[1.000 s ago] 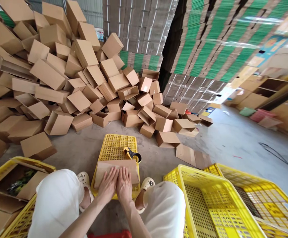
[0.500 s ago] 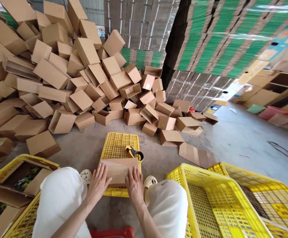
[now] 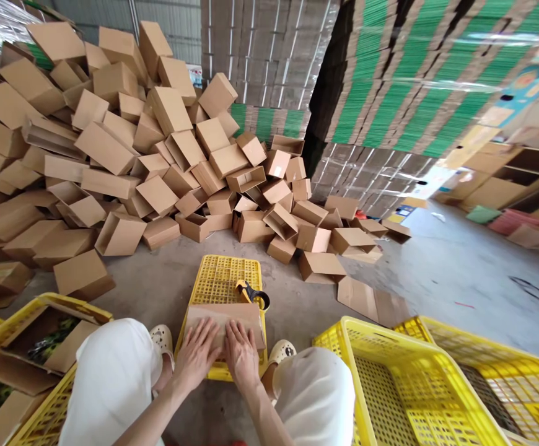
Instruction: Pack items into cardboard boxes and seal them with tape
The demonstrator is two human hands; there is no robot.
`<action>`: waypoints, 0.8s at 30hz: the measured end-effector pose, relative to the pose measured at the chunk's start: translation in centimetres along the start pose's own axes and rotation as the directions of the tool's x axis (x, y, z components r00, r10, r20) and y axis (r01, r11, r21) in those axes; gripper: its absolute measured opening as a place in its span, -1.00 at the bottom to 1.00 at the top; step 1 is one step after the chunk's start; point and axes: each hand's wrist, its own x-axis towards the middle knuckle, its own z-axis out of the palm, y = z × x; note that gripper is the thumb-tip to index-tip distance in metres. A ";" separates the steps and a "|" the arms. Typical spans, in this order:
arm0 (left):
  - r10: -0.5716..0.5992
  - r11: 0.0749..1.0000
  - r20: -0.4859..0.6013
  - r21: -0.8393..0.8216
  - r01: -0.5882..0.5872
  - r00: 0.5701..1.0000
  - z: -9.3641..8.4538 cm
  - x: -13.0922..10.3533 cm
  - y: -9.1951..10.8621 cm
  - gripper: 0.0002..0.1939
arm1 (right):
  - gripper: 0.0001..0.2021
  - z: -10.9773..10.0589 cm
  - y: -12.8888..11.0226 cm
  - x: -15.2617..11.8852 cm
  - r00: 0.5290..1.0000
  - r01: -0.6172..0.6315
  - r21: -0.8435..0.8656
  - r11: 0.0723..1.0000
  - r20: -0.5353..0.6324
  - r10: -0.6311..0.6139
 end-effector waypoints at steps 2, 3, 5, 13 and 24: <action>-0.029 1.000 -0.024 0.007 0.029 0.999 0.0 -0.2 -0.4 -0.41 | -0.51 0.7 0.2 -1.2 0.999 -0.007 -0.019 1.000 -0.050 0.006; -0.050 0.999 -0.034 0.010 0.050 0.998 0.2 -0.1 -0.3 -0.41 | -0.51 1.0 0.1 -1.4 0.997 -0.020 -0.031 0.999 -0.069 0.017; -0.084 0.996 -0.036 0.018 0.085 0.996 0.6 0.4 0.0 -0.45 | -0.52 1.5 -0.6 -0.8 0.996 -0.037 -0.047 0.998 -0.080 0.034; -0.115 0.993 0.047 -0.028 0.116 0.992 1.0 1.1 -2.5 -0.41 | -0.50 -0.1 1.7 1.8 0.995 -0.070 -0.009 0.997 -0.078 0.069; -0.353 0.912 0.032 -0.213 0.351 0.935 2.3 -1.3 -4.0 -0.27 | -0.18 0.0 9.1 -0.2 0.923 -0.322 0.405 0.855 -0.067 0.380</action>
